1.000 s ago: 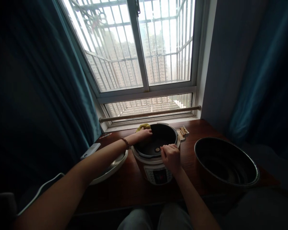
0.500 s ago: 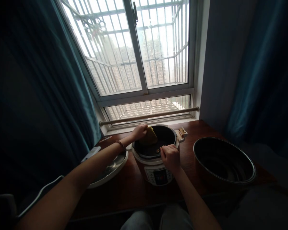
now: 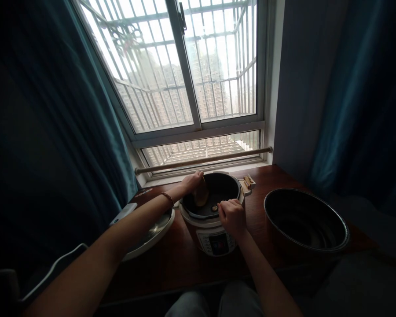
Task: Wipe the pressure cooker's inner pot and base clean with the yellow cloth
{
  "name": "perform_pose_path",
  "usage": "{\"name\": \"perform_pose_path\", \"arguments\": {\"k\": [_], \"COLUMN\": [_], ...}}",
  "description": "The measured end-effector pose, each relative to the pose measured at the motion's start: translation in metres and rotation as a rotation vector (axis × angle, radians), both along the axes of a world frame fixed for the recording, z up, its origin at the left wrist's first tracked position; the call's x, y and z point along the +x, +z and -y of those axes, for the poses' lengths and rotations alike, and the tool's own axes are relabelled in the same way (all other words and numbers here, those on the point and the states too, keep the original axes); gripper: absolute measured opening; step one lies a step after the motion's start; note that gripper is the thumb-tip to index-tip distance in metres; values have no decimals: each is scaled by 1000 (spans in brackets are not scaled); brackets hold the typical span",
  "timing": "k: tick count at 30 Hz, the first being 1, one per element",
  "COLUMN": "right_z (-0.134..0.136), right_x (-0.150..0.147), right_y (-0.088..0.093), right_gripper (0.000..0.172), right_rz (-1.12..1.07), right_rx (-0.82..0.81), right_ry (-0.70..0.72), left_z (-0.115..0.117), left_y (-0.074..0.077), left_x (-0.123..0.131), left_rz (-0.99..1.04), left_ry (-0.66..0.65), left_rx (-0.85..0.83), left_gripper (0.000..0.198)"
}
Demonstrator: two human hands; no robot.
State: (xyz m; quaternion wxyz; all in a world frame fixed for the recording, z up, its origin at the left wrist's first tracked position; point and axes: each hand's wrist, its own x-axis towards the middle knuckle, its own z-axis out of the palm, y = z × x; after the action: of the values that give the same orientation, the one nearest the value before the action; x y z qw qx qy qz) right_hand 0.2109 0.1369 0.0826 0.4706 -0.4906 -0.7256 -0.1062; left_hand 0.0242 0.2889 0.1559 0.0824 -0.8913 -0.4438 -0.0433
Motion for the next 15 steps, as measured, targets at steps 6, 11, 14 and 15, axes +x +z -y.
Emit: {"name": "perform_pose_path", "arguments": {"k": [6, 11, 14, 15], "right_z": [-1, -1, -2, -2], "right_x": [1, 0, 1, 1], "right_y": [0, -1, -1, -2], "right_gripper": [32, 32, 32, 33], "right_rz": [6, 9, 20, 23], "right_rx": [-3, -20, -26, -27], "right_ry": [-9, -14, -20, -21], "left_z": [-2, -16, -20, -21], "left_y": [-19, -29, -28, -26], "left_x": [11, 22, 23, 23], "left_rz": [-544, -568, -446, -391], "left_ry": [-238, -239, -193, -169], "left_rx": [94, 1, -14, -13], "left_gripper": [26, 28, 30, 28]}}
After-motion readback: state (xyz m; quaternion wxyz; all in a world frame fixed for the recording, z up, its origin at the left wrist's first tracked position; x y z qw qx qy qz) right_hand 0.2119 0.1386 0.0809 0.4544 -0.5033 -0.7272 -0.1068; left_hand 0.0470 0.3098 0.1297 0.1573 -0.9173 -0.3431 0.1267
